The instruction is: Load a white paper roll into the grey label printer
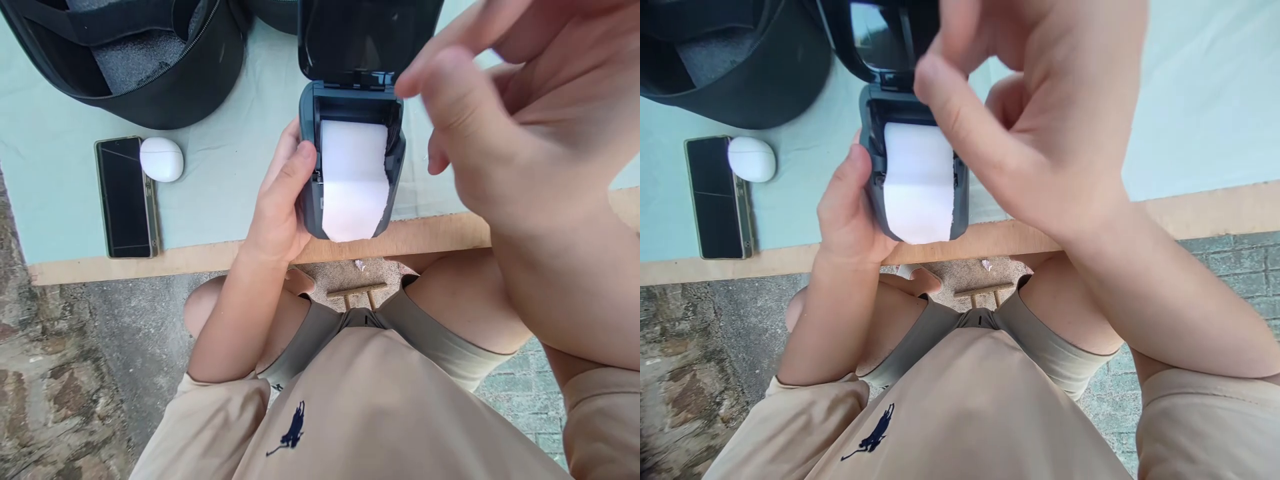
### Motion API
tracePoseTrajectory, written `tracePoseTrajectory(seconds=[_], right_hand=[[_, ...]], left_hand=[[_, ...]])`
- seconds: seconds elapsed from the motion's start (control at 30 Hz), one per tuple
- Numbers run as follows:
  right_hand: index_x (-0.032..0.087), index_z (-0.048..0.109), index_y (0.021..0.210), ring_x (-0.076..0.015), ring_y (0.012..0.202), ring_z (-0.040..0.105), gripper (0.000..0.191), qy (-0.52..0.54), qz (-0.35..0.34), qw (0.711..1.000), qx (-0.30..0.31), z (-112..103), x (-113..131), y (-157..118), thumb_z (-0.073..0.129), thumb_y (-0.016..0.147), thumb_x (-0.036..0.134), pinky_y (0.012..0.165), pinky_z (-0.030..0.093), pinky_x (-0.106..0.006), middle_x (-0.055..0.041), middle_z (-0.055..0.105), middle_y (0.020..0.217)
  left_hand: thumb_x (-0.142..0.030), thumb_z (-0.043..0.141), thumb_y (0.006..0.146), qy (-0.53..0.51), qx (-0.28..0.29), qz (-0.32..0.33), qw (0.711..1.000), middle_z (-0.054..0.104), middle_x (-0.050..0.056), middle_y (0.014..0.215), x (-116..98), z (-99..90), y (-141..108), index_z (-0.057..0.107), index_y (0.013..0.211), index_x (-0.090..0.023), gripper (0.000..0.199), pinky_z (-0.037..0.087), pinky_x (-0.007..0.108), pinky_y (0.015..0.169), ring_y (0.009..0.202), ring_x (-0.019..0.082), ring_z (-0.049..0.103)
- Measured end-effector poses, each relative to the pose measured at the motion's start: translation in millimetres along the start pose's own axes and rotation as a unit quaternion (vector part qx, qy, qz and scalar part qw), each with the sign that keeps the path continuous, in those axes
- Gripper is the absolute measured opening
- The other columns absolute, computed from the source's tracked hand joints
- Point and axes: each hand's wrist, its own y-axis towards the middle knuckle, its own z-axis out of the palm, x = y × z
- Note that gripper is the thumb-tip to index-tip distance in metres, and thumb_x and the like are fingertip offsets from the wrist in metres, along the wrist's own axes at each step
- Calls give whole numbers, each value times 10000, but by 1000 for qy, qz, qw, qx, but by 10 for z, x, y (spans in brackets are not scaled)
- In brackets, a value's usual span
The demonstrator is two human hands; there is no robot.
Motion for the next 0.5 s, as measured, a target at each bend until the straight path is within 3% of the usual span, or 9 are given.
tracePoseTrajectory(seconds=[0.07,0.17,0.27,0.4,0.5], right_hand=[[364,630,946,-198,870,623,115,-191,-46,981,1,13,19,2,566,853,343,861,528,-433,36,626,966],[328,603,1012,-179,646,537,206,-408,-68,909,55,58,25,31,586,808,358,643,478,-395,12,626,817],[332,600,1048,-192,634,502,276,-428,-32,900,78,111,32,78,613,780,398,551,422,-354,-13,587,712],[320,619,1037,-204,652,523,307,-415,57,903,91,126,104,73,654,733,340,598,424,-388,-18,600,738],[323,586,1013,-174,652,542,299,-375,-3,924,75,63,197,-12,648,723,286,609,427,-385,21,626,830]], left_hand=[[-441,537,876,4,7,-4,1000,631,22,1132,10,5,-2,562,1132,-297,295,482,418,1029,1327,245,486],[-491,593,824,13,18,-10,1000,632,25,1102,36,-11,13,551,1137,-311,364,506,403,983,1323,271,491],[-509,650,771,23,10,-20,999,644,37,1098,43,-34,36,580,1118,-317,402,499,410,953,1316,316,476],[-484,687,746,28,16,-35,999,655,44,1106,9,-18,34,610,1080,-314,383,491,424,880,1250,351,504],[-442,622,820,10,23,-28,999,650,14,1052,-27,23,0,602,1074,-320,283,499,352,770,1025,242,620]])
